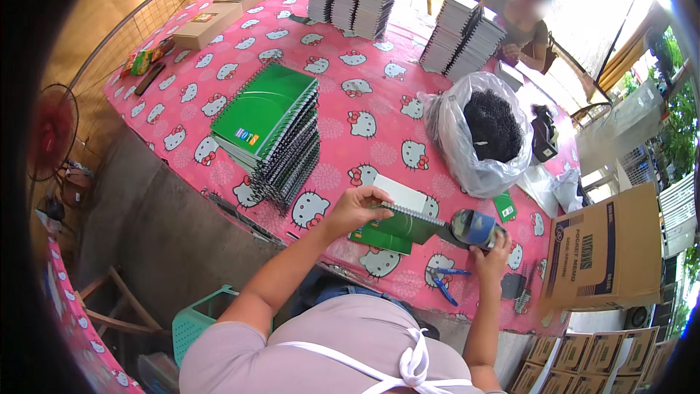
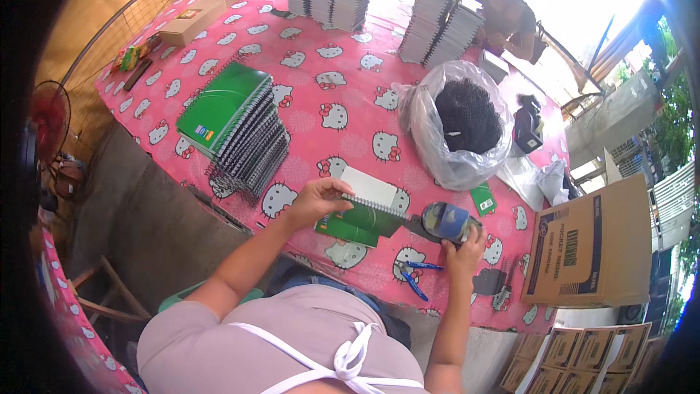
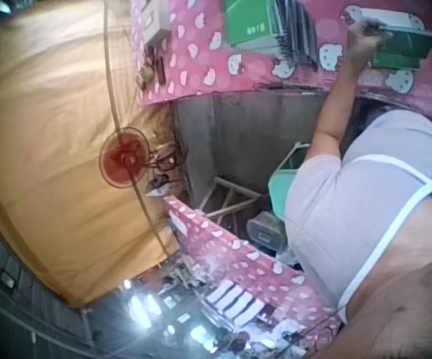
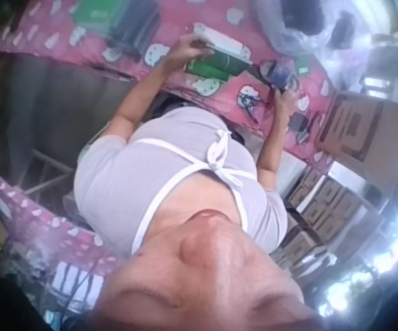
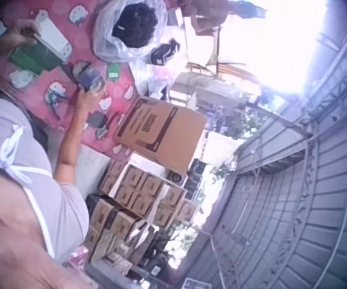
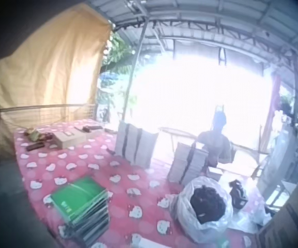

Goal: The person places a paper insert onto a notepad, secures it with a piece of tape from a dispenser, and trims the excess tape with wire cutters before stacking the finished notepad.

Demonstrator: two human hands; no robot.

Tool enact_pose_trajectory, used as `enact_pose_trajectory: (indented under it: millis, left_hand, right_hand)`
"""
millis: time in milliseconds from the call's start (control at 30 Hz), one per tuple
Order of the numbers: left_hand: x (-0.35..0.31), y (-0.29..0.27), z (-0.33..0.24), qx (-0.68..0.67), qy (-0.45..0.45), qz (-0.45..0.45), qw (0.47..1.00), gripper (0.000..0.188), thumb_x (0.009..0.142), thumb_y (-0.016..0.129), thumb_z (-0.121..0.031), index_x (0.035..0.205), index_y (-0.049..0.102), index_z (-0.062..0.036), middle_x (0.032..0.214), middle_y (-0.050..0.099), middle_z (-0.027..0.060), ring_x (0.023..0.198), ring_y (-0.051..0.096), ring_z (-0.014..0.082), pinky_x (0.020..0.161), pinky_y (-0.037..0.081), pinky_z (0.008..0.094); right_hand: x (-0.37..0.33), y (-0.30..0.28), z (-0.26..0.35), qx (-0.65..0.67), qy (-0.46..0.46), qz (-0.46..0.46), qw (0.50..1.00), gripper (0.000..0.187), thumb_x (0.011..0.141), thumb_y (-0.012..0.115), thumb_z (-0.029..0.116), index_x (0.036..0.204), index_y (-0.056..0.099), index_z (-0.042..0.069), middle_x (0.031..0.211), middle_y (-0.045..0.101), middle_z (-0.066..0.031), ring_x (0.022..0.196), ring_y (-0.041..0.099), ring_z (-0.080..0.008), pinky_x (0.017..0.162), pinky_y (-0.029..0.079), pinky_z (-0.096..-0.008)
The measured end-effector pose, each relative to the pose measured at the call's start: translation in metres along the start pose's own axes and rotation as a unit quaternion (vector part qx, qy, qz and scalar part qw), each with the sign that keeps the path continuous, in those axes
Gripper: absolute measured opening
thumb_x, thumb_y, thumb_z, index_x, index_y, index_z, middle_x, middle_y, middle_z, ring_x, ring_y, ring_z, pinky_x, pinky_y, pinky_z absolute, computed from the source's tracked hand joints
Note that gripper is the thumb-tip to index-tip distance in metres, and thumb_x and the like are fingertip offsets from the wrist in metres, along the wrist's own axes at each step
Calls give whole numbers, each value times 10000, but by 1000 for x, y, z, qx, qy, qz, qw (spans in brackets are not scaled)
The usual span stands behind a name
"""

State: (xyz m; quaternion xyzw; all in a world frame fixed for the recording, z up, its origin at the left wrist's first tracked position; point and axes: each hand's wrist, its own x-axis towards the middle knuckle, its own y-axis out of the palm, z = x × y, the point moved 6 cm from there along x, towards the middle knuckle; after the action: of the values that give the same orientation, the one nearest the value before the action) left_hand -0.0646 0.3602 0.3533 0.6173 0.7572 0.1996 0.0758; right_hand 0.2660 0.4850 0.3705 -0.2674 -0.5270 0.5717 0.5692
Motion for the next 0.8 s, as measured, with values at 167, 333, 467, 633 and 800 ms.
enact_pose_trajectory:
  millis: [167, 333, 467, 633, 800]
  left_hand:
    - [-19, 54, -81, 241, 229, -37, 943, 189, 775, 697, 78, 937, 661, -13, 965, 674, 130, 874, 675, 175, 729, 562, 291]
    - [-35, 59, -52, 333, 259, -26, 906, 201, 758, 700, 94, 931, 665, -2, 962, 673, 151, 831, 687, 199, 686, 574, 268]
    - [-44, 60, -56, 362, 288, -56, 885, 208, 757, 698, 97, 942, 664, 7, 981, 669, 163, 831, 687, 208, 683, 578, 273]
    - [-48, 63, -67, 359, 318, -61, 875, 225, 753, 695, 104, 961, 660, 25, 988, 666, 175, 831, 685, 216, 686, 583, 285]
    - [-54, 60, -64, 326, 283, -71, 899, 234, 741, 702, 83, 956, 658, 3, 978, 677, 146, 866, 679, 242, 738, 555, 315]
  right_hand:
    - [-80, 0, 48, 35, -207, 115, 971, 686, 730, 758, 296, 1301, 457, 60, 1354, 436, -182, 1257, 408, -376, 1015, 334, -474]
    - [-85, 10, 56, 175, -94, 143, 970, 443, 793, 703, 223, 1178, 582, 41, 1052, 581, -168, 1002, 548, -335, 883, 419, -437]
    - [-74, -48, 151, 335, -138, 156, 919, 424, 782, 716, 156, 1154, 570, 12, 1032, 585, -159, 977, 558, -314, 837, 452, -398]
    - [-70, -61, 189, 272, -239, 91, 928, 389, 774, 724, 117, 1122, 583, 15, 1027, 593, -158, 942, 580, -282, 820, 468, -370]
    - [-70, -43, 172, 422, -82, 230, 873, 382, 768, 740, 146, 1097, 597, 15, 980, 612, -139, 900, 592, -250, 797, 472, -343]
